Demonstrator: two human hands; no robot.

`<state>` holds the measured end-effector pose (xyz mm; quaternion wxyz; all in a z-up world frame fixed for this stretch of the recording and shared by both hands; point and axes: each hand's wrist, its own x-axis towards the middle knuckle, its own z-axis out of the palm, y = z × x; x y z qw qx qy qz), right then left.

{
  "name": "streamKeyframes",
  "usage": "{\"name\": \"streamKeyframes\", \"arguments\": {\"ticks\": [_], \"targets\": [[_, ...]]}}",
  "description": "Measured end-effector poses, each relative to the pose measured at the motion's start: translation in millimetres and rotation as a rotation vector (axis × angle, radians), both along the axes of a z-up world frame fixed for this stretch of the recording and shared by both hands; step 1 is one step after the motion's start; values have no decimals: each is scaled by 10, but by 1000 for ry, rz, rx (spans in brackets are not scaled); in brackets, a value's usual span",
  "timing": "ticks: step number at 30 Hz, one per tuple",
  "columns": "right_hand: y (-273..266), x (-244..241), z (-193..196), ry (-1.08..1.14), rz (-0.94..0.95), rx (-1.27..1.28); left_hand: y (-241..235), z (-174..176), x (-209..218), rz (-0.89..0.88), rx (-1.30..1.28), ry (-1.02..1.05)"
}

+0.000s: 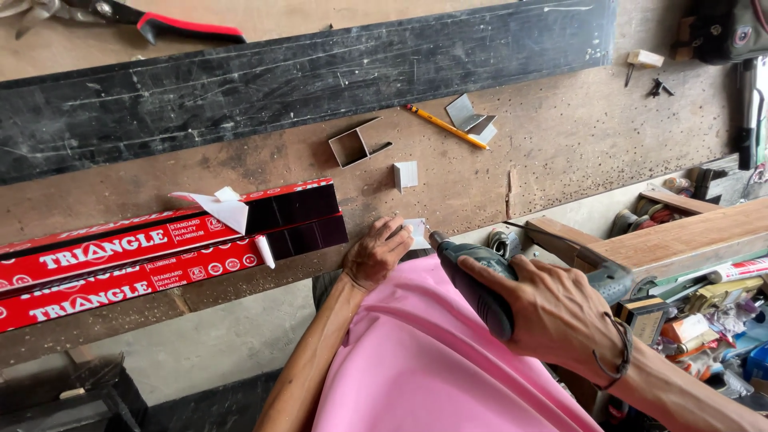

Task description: Marking small metal plates and drilling holes into them using a power drill

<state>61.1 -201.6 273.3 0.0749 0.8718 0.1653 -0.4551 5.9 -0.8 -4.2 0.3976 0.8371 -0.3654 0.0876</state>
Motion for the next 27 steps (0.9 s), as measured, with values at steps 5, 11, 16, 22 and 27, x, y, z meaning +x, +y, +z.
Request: {"name": "streamKeyframes", "arguments": {"ticks": [5,11,16,22,27], "targets": [[-134,14,42,-13,-221,82,12,2,-36,8,5,-12],[-481,-290,310,-108,-811,179,5,2,-60,-27,-35,-19],[-852,-852,370,-378,-1424,497,-149,121,0,140,55,108],[-1269,-1366,-601,-731,-1379,757,-516,958,-37,363,-38,340],[-1569,-1153,-1397,-937,-776,745,-1912,1285,760,77,-617,1470]]}}
